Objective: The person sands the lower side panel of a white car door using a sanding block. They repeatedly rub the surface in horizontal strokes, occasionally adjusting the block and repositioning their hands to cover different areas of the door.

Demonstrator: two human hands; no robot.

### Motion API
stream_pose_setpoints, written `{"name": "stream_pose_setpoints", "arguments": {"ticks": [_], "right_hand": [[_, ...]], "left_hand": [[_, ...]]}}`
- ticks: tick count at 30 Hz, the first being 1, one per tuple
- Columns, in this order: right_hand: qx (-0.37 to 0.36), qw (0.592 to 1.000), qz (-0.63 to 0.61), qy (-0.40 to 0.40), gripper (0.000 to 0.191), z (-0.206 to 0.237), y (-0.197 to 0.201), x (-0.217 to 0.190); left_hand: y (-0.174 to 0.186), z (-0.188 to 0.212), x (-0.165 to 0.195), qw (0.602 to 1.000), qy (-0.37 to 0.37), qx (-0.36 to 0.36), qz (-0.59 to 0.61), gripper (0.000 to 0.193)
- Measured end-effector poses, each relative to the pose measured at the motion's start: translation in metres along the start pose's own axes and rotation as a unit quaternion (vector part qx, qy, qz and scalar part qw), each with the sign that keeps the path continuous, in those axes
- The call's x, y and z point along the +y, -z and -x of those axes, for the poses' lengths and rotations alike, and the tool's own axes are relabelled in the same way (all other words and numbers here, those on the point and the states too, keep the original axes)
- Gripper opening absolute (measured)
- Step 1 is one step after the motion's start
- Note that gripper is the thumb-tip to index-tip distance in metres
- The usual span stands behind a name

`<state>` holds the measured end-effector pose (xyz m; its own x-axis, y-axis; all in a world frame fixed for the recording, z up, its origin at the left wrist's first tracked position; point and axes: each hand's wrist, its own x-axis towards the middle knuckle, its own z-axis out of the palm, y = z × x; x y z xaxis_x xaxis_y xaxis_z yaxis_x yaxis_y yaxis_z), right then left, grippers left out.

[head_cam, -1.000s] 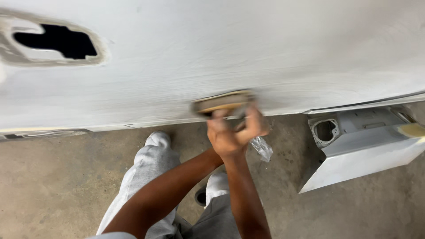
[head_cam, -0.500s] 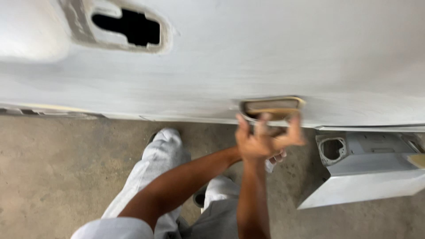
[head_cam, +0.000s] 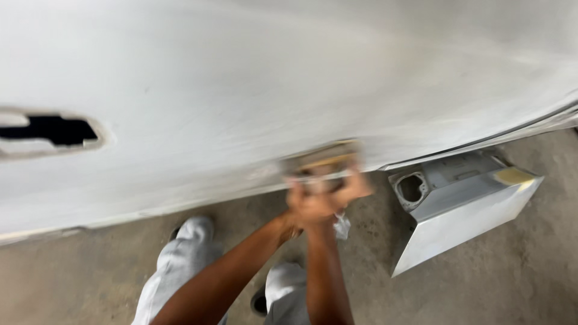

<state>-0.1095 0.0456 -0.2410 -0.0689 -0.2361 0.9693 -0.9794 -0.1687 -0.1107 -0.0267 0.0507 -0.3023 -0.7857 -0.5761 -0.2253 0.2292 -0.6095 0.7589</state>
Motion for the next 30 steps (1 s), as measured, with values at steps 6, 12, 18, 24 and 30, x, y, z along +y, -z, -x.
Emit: {"name": "stream_pose_setpoints", "arguments": {"ticks": [6,12,18,24,30], "right_hand": [[-0.027,0.878,-0.257,-0.403,0.089,-0.065,0.022,0.046],[-0.088,0.993,-0.063,-0.042,0.063,-0.011,0.007,-0.028],[-0.024,0.998,-0.034,-0.038,0.056,-0.07,0.005,0.042],[0.041,0.987,-0.047,-0.149,0.055,-0.112,0.01,-0.021],[-0.092,0.992,0.027,0.083,0.056,-0.106,0.038,-0.013]], "left_hand": [[0.006,0.003,0.009,0.997,0.044,0.038,-0.054,0.029],[0.005,-0.005,0.014,0.999,-0.02,-0.01,0.025,0.032],[0.005,0.005,0.02,0.995,0.03,0.012,-0.094,0.034],[-0.002,-0.001,0.018,0.999,-0.007,-0.031,-0.031,0.03],[-0.016,-0.014,-0.009,0.996,-0.044,-0.074,-0.031,0.024]]}}
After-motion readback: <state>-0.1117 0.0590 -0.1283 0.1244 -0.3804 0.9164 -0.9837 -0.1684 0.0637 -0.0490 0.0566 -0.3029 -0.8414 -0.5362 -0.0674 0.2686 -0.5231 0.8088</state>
